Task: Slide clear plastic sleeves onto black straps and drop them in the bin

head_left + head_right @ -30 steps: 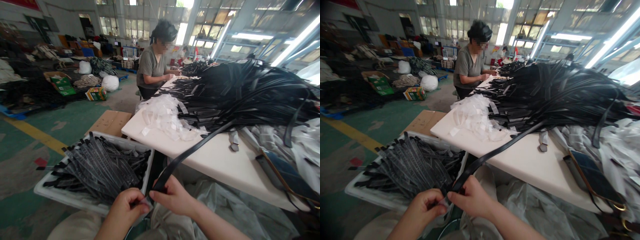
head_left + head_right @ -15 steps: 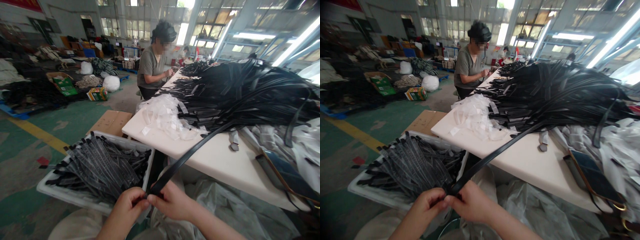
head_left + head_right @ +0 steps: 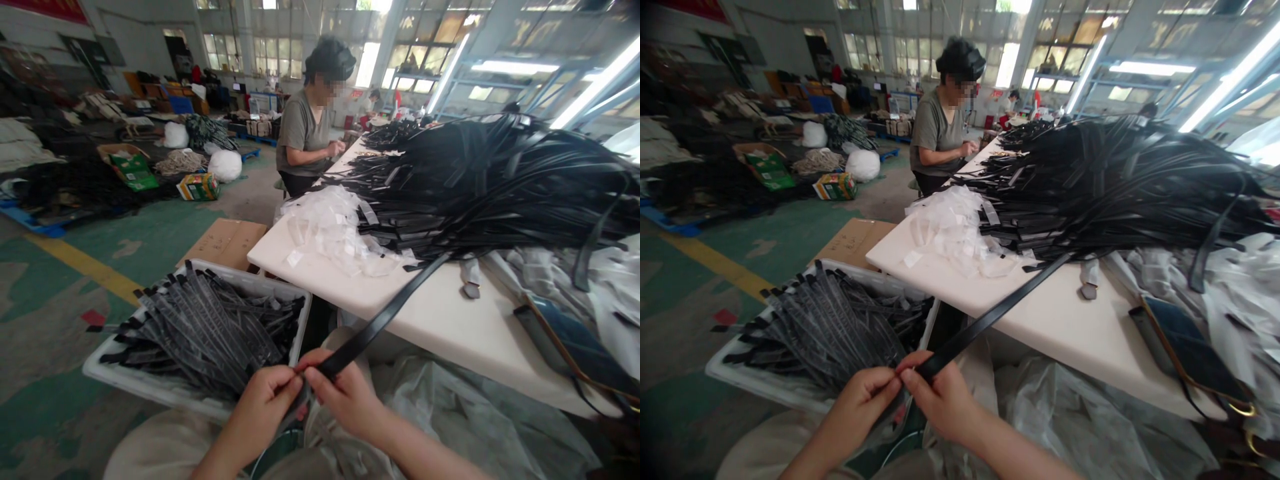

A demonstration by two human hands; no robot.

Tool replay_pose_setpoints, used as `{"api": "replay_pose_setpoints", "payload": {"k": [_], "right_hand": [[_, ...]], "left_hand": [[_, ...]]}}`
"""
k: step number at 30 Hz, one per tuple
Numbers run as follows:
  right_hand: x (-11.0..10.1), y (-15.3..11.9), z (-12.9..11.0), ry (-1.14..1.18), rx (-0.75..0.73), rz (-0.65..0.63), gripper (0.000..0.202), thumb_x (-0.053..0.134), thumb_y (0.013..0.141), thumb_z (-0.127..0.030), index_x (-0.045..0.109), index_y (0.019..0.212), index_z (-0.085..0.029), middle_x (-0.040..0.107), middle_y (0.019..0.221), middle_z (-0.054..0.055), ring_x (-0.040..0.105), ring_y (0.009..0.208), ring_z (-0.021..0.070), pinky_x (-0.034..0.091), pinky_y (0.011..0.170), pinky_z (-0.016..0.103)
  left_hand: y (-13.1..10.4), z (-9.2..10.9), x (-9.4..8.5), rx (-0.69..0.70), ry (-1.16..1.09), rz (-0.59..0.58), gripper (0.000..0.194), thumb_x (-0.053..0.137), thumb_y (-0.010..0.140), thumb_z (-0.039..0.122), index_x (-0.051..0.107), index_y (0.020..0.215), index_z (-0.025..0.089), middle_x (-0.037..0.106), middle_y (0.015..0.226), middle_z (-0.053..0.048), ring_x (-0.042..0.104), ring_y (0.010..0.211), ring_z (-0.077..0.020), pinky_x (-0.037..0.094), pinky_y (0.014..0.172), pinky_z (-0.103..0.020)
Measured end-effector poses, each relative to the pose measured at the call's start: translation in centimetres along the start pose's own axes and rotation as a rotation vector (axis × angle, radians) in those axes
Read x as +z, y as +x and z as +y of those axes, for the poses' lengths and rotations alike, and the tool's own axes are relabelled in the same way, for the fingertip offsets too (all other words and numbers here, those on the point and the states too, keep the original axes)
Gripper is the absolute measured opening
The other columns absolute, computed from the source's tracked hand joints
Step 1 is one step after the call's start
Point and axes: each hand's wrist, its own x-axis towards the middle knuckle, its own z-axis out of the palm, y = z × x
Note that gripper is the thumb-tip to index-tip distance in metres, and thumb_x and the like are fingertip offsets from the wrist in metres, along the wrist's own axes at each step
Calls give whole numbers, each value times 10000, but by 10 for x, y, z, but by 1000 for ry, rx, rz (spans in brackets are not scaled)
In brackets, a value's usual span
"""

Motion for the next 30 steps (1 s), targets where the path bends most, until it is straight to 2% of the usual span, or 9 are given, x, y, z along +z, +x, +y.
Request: {"api": "replay_pose_setpoints", "payload": {"k": [3,7,11,13,17,19,22,25,30], "right_hand": [[-13,12,-8,205,27,131,482,649,823,-618,739,1022,-188,440,541,-47,345,462,96,261,421,217],[-24,27,-22,213,-20,437,441,572,871,-606,717,759,-205,339,468,-60,223,397,91,174,376,238],[-3,18,-22,-23,-86,133,341,694,827,-521,776,917,-203,576,649,21,462,549,135,358,478,244],[1,17,-23,51,-70,32,403,728,799,-513,752,1062,-210,557,634,-1,444,534,122,361,477,232],[-16,34,-36,388,-54,341,392,707,799,-544,736,888,-163,309,465,-89,209,407,66,166,381,204],[-20,41,-41,309,-81,383,373,721,794,-528,711,758,-157,329,457,-83,224,396,58,168,374,204],[-7,42,-38,67,-107,104,331,710,826,-487,749,822,-159,557,593,-9,453,483,93,348,439,209],[6,40,-33,142,-31,-150,374,725,817,-469,742,1041,-169,618,668,1,524,512,113,425,483,234],[-8,62,-59,357,-199,209,245,803,741,-362,704,847,-165,374,486,-98,244,406,42,167,382,189]], "left_hand": [[2,-4,-5,3,28,39,484,476,907,543,588,604,181,593,552,3,539,564,-161,381,590,-250],[5,-6,-11,7,70,52,475,484,910,522,575,588,185,618,556,-7,572,579,-168,393,603,-248],[8,-1,-5,77,25,80,515,468,909,575,585,599,180,614,576,-12,555,589,-166,395,610,-253],[8,0,-5,92,-4,99,535,467,901,610,592,608,180,605,581,-10,549,596,-167,399,613,-254],[7,0,-13,70,22,118,578,484,876,661,587,568,183,591,553,-10,545,589,-161,391,608,-247],[8,2,-16,71,12,126,579,501,862,668,593,565,180,601,555,-14,551,582,-160,395,598,-246],[12,11,-18,95,-52,142,527,531,860,629,620,611,173,617,567,-13,563,563,-160,413,577,-246],[14,20,-22,135,-37,156,466,523,887,546,639,641,169,627,585,-9,567,570,-157,416,574,-242],[14,24,-37,137,53,203,402,508,901,441,616,619,176,605,557,4,559,556,-148,410,566,-236]]}}
